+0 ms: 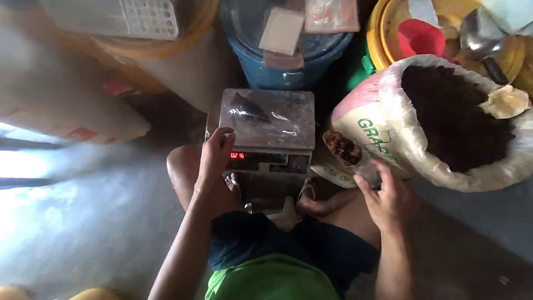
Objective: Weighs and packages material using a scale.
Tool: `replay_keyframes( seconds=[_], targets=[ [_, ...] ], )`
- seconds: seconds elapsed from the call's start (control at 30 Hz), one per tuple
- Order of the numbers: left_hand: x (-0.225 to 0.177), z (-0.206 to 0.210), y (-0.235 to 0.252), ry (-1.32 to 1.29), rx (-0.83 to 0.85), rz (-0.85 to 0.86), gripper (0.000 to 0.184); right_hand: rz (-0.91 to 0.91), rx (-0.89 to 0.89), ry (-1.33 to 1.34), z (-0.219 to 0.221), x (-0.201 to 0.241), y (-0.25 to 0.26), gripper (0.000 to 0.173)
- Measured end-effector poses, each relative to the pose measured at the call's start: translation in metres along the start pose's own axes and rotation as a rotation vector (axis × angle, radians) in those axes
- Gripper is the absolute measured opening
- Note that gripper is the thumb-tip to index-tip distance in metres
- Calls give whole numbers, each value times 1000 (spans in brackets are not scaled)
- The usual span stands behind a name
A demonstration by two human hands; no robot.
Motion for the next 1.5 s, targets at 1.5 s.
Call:
replay_keyframes(
  seconds=[1.5],
  targets=[
    [58,-28,2,-252,-43,-72,27,54,282,-307,133,-8,41,51]
  ],
)
Point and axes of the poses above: each hand's wrist, its own y-axis towards the middle knuckle, its own z-axis out of the palm, x = y × z, the point moved 8 cm from there along y, towards the middle knuckle, and after that the axes turned 6 degrees about -x, right-handed, at the moved point
